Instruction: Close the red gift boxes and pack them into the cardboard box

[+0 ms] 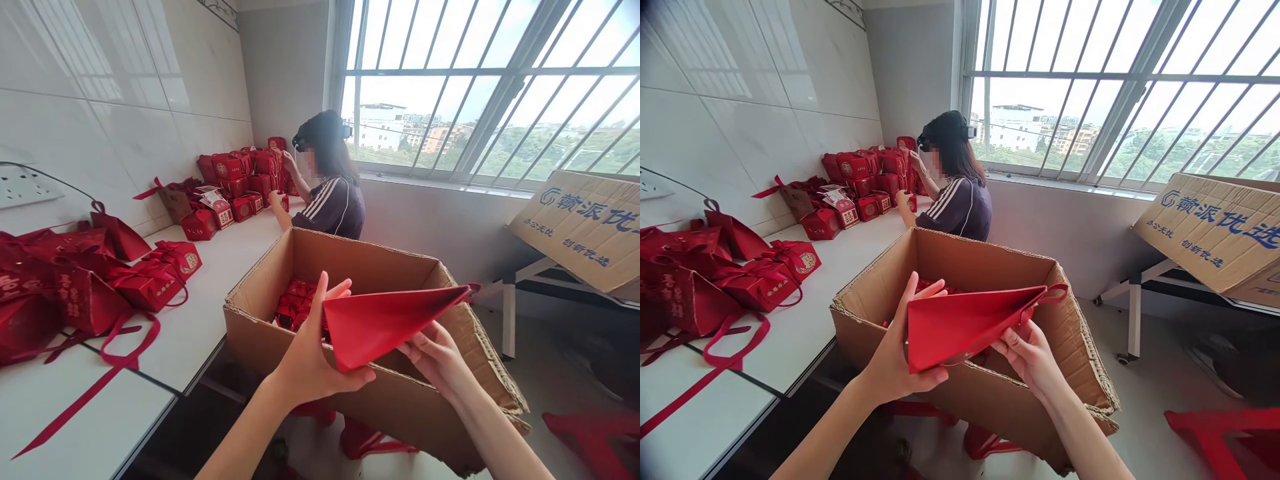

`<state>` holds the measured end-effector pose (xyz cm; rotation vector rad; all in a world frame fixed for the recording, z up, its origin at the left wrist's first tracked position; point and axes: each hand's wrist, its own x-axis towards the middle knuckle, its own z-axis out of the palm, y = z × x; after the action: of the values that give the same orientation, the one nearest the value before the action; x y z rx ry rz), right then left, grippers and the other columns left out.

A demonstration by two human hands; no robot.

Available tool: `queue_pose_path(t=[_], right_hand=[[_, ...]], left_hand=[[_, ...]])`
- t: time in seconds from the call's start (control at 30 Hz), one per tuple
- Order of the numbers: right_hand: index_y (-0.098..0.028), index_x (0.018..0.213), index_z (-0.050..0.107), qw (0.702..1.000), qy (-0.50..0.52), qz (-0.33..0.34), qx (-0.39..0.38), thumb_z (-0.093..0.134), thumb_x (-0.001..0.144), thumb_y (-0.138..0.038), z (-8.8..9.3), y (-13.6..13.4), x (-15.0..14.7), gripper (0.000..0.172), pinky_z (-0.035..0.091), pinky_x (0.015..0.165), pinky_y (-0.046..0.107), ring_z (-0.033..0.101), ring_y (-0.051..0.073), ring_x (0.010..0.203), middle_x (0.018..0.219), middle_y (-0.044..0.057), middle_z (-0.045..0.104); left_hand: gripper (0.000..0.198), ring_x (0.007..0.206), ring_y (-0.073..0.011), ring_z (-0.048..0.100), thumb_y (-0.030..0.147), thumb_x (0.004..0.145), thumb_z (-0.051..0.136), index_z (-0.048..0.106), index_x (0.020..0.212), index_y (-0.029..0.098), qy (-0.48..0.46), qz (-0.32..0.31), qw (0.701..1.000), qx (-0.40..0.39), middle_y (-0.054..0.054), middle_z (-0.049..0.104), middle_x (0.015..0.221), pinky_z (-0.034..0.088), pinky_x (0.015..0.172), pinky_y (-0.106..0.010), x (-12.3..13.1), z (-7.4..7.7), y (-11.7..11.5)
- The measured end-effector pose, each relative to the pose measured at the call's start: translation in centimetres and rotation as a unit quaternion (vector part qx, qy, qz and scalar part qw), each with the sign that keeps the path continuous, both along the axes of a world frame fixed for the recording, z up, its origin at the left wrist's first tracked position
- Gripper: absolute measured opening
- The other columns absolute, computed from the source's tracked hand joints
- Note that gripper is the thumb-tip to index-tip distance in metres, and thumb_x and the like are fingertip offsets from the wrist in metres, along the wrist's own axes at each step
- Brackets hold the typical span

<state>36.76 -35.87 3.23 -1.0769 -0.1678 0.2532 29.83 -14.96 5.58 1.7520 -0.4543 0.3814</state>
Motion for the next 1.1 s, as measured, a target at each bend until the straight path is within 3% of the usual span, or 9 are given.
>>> queue_pose_path(t=[0.1, 0.2, 0.27, 0.43, 0.7, 0.8, 0.87, 0.97, 1.1], right_hand=[[-0.017, 0.083, 0.066, 0.999, 0.015, -0.021, -0.045, 0.082, 0.058, -0.033, 0.9, -0.9, 0.6, 0.033, 0.059, 0.07, 0.034, 0.069, 0.019, 0.068, 0.082, 0.006, 0.073], [-0.015, 0.085, 0.066, 0.994, 0.074, -0.041, -0.074, 0.077, 0.064, -0.023, 2.2, -2.1, 2.0, 0.025, 0.06, 0.065, 0.029, 0.07, 0.019, 0.069, 0.079, 0.006, 0.073], [-0.014, 0.084, 0.066, 0.986, 0.14, -0.037, -0.082, 0.069, 0.072, -0.015, 3.0, -2.8, 3.0, 0.013, 0.06, 0.058, 0.025, 0.07, 0.018, 0.066, 0.076, 0.007, 0.073], [-0.012, 0.088, 0.066, 0.966, 0.249, 0.003, -0.068, 0.046, 0.087, -0.015, 3.4, -3.3, 3.9, 0.02, 0.057, 0.046, 0.017, 0.07, 0.017, 0.058, 0.072, 0.009, 0.073], [-0.014, 0.093, 0.064, 0.975, 0.198, -0.058, -0.084, 0.062, 0.077, -0.012, 2.7, -1.6, 3.3, 0.016, 0.061, 0.056, 0.019, 0.071, 0.02, 0.073, 0.085, 0.008, 0.074], [-0.013, 0.092, 0.063, 0.979, 0.118, -0.073, -0.15, 0.069, 0.071, -0.012, 2.0, -1.5, 4.4, 0.022, 0.062, 0.064, 0.023, 0.071, 0.021, 0.072, 0.084, 0.008, 0.073], [-0.013, 0.089, 0.062, 0.964, 0.078, -0.071, -0.243, 0.07, 0.069, -0.014, 1.2, -1.9, 5.9, 0.022, 0.062, 0.063, 0.025, 0.071, 0.02, 0.067, 0.078, 0.007, 0.073], [-0.015, 0.078, 0.063, 0.917, 0.071, -0.064, -0.386, 0.069, 0.066, -0.011, -0.7, -2.9, 8.6, 0.015, 0.059, 0.045, 0.022, 0.067, 0.018, 0.05, 0.061, 0.002, 0.07], [-0.016, 0.058, 0.061, 0.891, 0.095, -0.055, -0.441, 0.065, 0.061, -0.002, -3.4, -3.9, 11.3, 0.015, 0.039, 0.022, 0.014, 0.053, 0.011, 0.029, 0.042, -0.004, 0.059]], left_hand=[[0.085, 0.126, -0.0288, 0.042, 0.049, 0.076, 0.061, 0.017, 0.144, 0.023, 0.075, 0.031, 0.993, 0.088, -0.013, 0.042, 0.14, 0.036, 0.102, -0.043, 0.3, -0.7, 1.0], [0.047, 0.117, -0.0285, 0.049, 0.049, 0.083, 0.051, 0.056, 0.118, 0.019, 0.09, 0.12, 0.952, 0.268, -0.011, 0.06, 0.121, 0.022, 0.107, -0.051, 0.8, -2.5, 1.7], [0.035, 0.104, -0.0268, 0.055, 0.043, 0.084, 0.05, 0.064, 0.101, 0.016, 0.069, 0.17, 0.919, 0.348, -0.009, 0.067, 0.106, 0.022, 0.105, -0.051, 1.0, -3.7, 1.7], [0.026, 0.089, -0.0243, 0.057, 0.037, 0.085, 0.05, 0.065, 0.086, 0.016, 0.033, 0.214, 0.895, 0.391, -0.006, 0.069, 0.091, 0.032, 0.089, -0.045, 0.9, -5.0, 1.3], [0.028, 0.087, -0.0235, 0.056, 0.039, 0.086, 0.049, 0.065, 0.085, 0.016, 0.018, 0.221, 0.889, 0.401, -0.006, 0.067, 0.088, 0.033, 0.083, -0.041, 0.6, -5.2, 1.5], [0.029, 0.085, -0.0235, 0.055, 0.039, 0.086, 0.048, 0.065, 0.084, 0.016, 0.015, 0.229, 0.886, 0.404, -0.006, 0.067, 0.087, 0.033, 0.082, -0.041, 0.6, -5.3, 1.3], [0.03, 0.084, -0.0229, 0.055, 0.04, 0.086, 0.048, 0.065, 0.085, 0.016, 0.014, 0.23, 0.887, 0.4, -0.006, 0.066, 0.087, 0.033, 0.081, -0.041, 0.6, -5.2, 1.2], [0.03, 0.082, -0.0221, 0.056, 0.04, 0.086, 0.047, 0.065, 0.084, 0.016, 0.012, 0.232, 0.888, 0.397, -0.006, 0.066, 0.087, 0.034, 0.079, -0.04, 0.6, -5.2, 1.1], [0.029, 0.08, -0.0221, 0.056, 0.04, 0.086, 0.048, 0.065, 0.082, 0.017, 0.002, 0.236, 0.886, 0.4, -0.006, 0.065, 0.084, 0.035, 0.077, -0.039, 0.6, -5.4, 1.1]])
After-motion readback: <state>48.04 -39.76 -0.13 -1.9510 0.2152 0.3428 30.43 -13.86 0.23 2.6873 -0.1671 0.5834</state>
